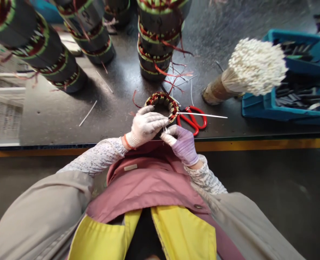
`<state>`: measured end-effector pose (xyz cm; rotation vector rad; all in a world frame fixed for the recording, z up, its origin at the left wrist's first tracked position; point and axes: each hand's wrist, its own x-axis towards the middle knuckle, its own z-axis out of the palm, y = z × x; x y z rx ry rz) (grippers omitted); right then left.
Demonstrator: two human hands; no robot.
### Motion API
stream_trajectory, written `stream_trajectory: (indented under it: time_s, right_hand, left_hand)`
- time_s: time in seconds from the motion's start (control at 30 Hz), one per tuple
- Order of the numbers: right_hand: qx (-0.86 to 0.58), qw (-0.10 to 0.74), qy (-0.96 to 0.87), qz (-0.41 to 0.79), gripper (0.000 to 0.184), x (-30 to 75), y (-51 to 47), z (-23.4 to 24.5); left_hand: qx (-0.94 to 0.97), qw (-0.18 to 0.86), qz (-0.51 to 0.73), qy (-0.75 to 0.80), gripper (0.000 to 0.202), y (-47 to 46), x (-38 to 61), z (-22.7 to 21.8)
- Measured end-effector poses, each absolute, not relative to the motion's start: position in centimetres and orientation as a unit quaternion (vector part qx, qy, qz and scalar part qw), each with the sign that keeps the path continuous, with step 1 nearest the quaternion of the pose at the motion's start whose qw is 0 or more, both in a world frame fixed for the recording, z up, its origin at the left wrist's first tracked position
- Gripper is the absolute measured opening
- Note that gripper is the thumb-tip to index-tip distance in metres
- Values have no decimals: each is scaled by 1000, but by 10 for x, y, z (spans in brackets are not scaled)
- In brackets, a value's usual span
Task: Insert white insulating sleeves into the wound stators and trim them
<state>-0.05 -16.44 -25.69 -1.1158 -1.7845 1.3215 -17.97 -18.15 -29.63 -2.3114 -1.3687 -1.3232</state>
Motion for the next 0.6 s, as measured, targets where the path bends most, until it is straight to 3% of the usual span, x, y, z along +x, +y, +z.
stream_trajectory:
  time_s: [0.13, 0.3, 0.47, 0.6]
  right_hand:
    - [-432, 321, -662, 522, 20, 2, -168, -253]
    - [-439, 292, -643, 555, 34, -1, -160, -256]
    - [-420, 322, -650, 546, 19, 5, -166, -251]
    - [-430, 317, -624, 571, 19, 6, -164, -250]
  left_hand:
    - [-765, 97, -449, -451, 16, -181, -178, -299]
    - [-781, 63, -412, -465, 22, -183, -180, -300]
    - [-774, 19, -408, -483, 21, -183, -180, -301]
    - [-771, 19, -400, -495, 23, -183, -179, -301]
